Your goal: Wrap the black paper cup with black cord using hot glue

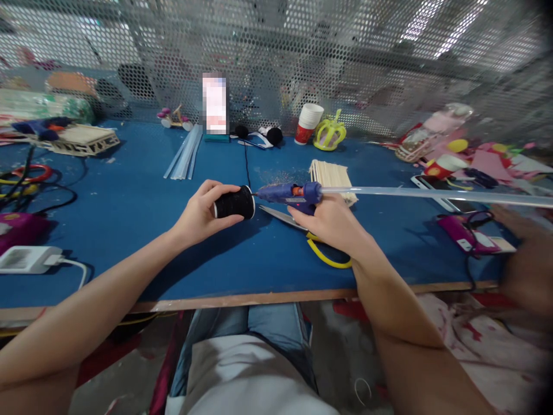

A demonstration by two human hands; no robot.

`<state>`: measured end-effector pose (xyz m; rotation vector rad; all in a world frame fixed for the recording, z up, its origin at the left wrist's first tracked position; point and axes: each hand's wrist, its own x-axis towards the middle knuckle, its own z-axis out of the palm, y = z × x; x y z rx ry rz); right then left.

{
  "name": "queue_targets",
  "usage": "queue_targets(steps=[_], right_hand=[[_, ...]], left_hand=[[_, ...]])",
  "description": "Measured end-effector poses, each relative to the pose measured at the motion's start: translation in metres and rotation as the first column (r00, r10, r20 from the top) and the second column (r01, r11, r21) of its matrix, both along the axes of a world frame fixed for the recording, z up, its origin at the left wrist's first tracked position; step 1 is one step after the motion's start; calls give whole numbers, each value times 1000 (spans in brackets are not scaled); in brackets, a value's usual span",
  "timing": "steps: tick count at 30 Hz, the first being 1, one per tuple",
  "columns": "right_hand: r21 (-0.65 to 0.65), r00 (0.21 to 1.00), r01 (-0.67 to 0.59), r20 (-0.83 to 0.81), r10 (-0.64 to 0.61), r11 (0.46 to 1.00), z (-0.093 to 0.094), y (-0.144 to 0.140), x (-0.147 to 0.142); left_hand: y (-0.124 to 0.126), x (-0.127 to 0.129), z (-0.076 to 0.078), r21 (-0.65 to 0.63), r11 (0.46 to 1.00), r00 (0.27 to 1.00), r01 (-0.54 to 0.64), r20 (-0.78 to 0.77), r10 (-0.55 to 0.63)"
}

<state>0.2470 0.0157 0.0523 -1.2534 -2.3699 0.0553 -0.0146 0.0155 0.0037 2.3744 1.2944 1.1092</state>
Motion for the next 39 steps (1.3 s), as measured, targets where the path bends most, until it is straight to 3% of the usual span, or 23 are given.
queue_targets(steps=[17,24,28,31,33,36,39], right_hand=[[-30,999,53,-1,-53,998,-1,6,-6],[-141,977,117,-164,-140,983,4,5,-9],[-271,900,196,-332,-283,942,8,12,1],[-242,844,269,-407,-349,932,8,24,17],[-193,827,376,-371,-423,906,7,35,29],[-103,791,561,-224,-569,821,4,51,45],[-73,744,651,-135,-655,755,-2,66,58]], left_hand=[[-4,1,-1,44,998,995,41,-97,-37],[-4,2,1,38,999,996,31,-87,-27],[-3,3,1,-9,1000,1000,19,4,-19],[-2,4,1,-53,999,998,8,65,-4],[-3,5,1,-79,997,995,3,98,5],[-3,5,0,-111,994,990,2,137,13],[-3,5,0,-118,993,989,16,150,2]])
